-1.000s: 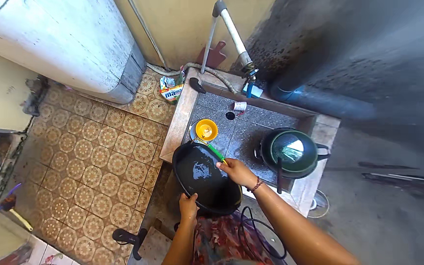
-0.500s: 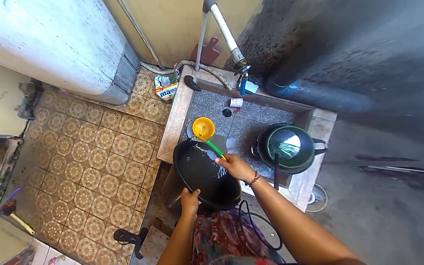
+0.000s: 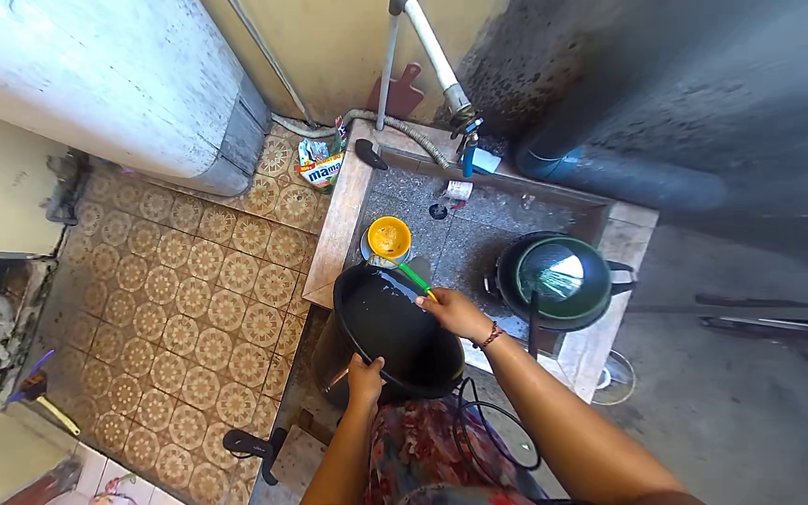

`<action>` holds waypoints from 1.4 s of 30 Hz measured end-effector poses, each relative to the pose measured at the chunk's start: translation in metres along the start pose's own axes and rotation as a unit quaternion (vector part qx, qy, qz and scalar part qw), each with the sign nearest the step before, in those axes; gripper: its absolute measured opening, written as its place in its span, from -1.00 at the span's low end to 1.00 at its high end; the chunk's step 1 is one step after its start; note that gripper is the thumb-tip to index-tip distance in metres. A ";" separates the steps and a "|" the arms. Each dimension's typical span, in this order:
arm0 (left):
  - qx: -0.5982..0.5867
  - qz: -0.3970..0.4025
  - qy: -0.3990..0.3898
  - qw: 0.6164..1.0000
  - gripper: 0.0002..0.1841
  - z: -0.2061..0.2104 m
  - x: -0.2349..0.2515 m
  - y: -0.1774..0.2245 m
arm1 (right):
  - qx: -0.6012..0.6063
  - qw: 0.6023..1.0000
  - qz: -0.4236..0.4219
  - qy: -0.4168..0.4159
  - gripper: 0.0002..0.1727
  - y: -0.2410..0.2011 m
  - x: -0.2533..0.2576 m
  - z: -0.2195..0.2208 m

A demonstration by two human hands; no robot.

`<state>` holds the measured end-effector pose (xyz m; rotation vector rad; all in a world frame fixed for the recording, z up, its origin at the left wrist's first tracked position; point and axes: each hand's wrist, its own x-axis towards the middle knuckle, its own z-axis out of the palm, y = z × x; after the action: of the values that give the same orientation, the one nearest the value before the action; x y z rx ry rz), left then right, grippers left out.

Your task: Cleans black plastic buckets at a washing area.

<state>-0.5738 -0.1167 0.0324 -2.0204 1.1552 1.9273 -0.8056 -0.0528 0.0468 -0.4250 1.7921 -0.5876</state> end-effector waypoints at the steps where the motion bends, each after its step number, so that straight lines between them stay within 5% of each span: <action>1: 0.001 0.000 -0.001 1.000 -0.63 0.001 0.001 0.001 | 0.002 1.000 -0.001 0.002 -0.55 0.002 0.001 0.000; 42: 0.132 0.064 -0.140 0.979 -0.58 0.079 0.043 0.055 | -0.081 0.997 0.011 0.005 -0.54 0.034 0.023 -0.001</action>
<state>-0.6734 -0.1290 0.0022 -1.5211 1.4055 1.9151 -0.8129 -0.0378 0.0086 -0.5128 1.8584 -0.4325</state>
